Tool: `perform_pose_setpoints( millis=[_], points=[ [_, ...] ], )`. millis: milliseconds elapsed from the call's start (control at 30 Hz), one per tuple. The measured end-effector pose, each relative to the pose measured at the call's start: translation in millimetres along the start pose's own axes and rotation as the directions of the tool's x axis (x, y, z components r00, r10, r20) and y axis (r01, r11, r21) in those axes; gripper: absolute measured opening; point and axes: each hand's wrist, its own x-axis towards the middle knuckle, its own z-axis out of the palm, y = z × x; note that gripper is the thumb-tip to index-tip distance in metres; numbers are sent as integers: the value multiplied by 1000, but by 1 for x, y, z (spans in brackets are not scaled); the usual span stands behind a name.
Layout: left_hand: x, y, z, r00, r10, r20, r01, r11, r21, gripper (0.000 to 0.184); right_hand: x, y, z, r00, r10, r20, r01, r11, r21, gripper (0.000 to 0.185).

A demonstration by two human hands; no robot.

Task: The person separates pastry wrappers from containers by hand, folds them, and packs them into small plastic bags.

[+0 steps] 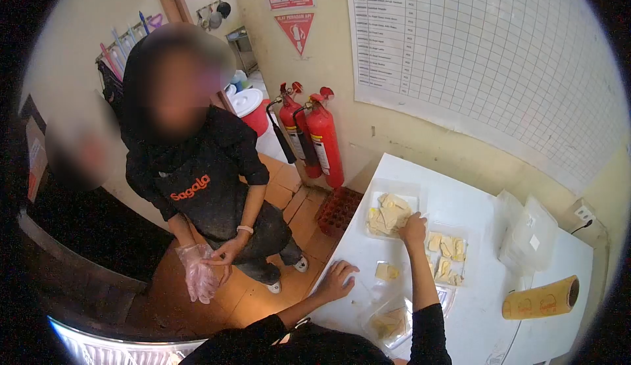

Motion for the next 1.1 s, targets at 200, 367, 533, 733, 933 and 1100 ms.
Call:
perform_pose_setpoints(
  millis=[200,367,533,733,933,1100],
  points=[
    [-2,-3,3,1000,-8,-18,8,1000,1,28,-5,-6,2,998,-48,-47,49,998,26,55],
    [0,-3,3,1000,-12,-5,12,1000,0,28,-6,-11,-3,977,204,54,-207,976,61,64],
    [-2,-3,4,1000,18,-16,-18,1000,3,28,-9,-15,6,980,197,-38,-197,980,21,79],
    [-3,0,-1,1000,-7,17,7,1000,-19,27,-2,-8,17,960,278,-37,-278,961,4,84],
    [1,-3,1,1000,0,3,0,1000,-19,27,0,-7,14,961,273,-40,-273,962,0,85],
    [-8,0,2,999,-7,-48,6,1000,-20,24,12,10,23,972,233,-32,-234,972,-27,81]
  ],
)
